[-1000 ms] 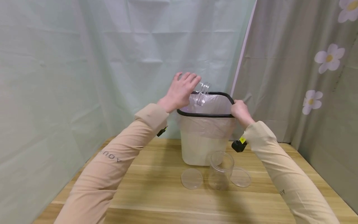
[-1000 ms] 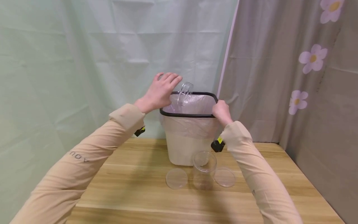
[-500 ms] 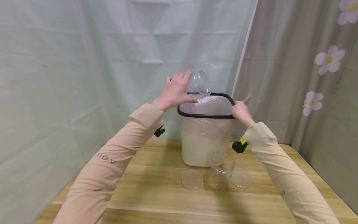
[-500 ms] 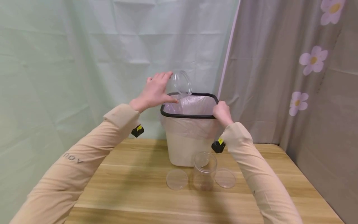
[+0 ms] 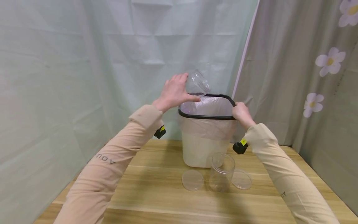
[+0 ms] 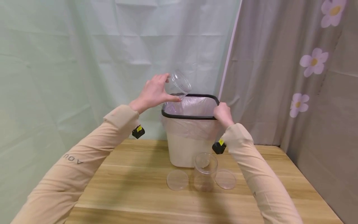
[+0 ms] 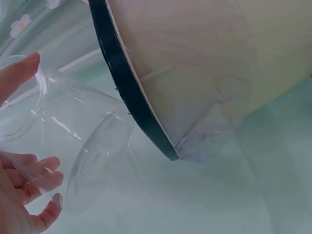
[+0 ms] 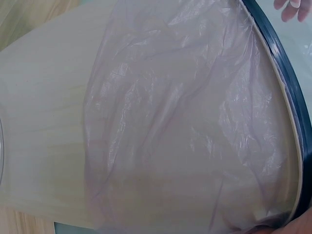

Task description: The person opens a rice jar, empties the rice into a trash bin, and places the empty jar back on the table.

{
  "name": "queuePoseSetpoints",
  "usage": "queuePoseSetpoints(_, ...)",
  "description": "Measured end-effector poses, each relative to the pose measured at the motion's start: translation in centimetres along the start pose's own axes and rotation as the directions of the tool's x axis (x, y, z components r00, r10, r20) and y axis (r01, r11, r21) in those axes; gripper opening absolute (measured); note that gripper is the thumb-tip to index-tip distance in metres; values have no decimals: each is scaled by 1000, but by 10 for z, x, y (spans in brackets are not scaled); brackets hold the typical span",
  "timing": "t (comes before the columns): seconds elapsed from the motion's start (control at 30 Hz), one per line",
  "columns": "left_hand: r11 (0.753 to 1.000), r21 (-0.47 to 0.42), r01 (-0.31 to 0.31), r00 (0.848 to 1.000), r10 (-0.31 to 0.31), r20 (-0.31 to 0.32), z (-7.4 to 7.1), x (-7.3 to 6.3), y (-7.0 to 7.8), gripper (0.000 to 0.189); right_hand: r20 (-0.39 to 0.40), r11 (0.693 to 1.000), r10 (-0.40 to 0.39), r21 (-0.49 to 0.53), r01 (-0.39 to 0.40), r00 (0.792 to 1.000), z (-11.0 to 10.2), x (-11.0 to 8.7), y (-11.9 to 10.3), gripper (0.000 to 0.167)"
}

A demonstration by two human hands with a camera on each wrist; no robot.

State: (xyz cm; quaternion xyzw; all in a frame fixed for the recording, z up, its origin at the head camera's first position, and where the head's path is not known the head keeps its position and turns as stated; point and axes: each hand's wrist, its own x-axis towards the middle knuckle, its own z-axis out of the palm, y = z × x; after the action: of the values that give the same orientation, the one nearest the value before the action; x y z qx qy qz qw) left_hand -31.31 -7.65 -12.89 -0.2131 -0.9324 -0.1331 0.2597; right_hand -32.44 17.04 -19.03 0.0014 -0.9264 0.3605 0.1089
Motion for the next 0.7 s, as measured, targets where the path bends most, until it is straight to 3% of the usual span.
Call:
queuePoseSetpoints(0.13, 992, -118, 51, 999, -51, 6, 0, 0, -1, 101, -1, 1000, -2, 0, 2, 1000, 0, 0, 1, 31)
queuePoseSetpoints(0.3, 949, -293, 115, 993, -115, 18, 0, -1, -2, 96, -2, 1000, -1, 1, 1, 1000, 0, 1, 2, 31)
queuePoseSetpoints(0.7, 909, -395, 137, 987, -157, -19, 4, -12, -6, 85, -9, 1000, -16, -12, 16, 1000, -1, 1, 2, 29)
